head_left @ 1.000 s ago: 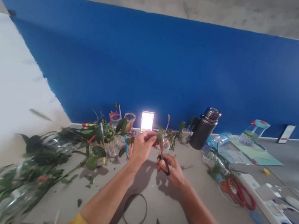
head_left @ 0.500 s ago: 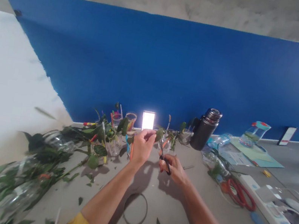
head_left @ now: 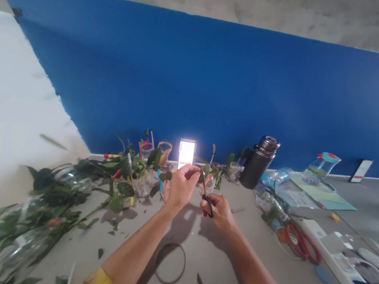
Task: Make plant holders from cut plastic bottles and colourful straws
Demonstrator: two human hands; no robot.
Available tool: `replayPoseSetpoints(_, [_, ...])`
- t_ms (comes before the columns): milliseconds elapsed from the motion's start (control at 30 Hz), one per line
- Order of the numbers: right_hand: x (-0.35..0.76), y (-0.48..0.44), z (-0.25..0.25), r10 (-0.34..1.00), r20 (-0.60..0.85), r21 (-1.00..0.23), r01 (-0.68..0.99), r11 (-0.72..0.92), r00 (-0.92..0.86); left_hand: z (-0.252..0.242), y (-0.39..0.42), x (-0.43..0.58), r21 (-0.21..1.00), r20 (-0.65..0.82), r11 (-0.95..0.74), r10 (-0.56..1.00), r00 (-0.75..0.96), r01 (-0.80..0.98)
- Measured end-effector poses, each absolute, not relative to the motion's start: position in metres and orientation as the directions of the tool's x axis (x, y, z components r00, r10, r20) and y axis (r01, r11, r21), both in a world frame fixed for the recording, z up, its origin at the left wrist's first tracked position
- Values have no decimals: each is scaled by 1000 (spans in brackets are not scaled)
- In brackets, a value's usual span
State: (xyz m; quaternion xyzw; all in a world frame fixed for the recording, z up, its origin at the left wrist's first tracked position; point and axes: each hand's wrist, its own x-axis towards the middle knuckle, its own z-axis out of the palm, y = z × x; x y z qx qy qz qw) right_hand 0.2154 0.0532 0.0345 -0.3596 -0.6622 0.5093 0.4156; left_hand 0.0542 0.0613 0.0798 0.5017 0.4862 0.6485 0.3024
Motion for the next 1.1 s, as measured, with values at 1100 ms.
replayPoseSetpoints(1100, [215, 56, 9, 670, 203, -875, -440, -203, -714, 82, 59, 61, 823, -19, 91, 991, 133, -560])
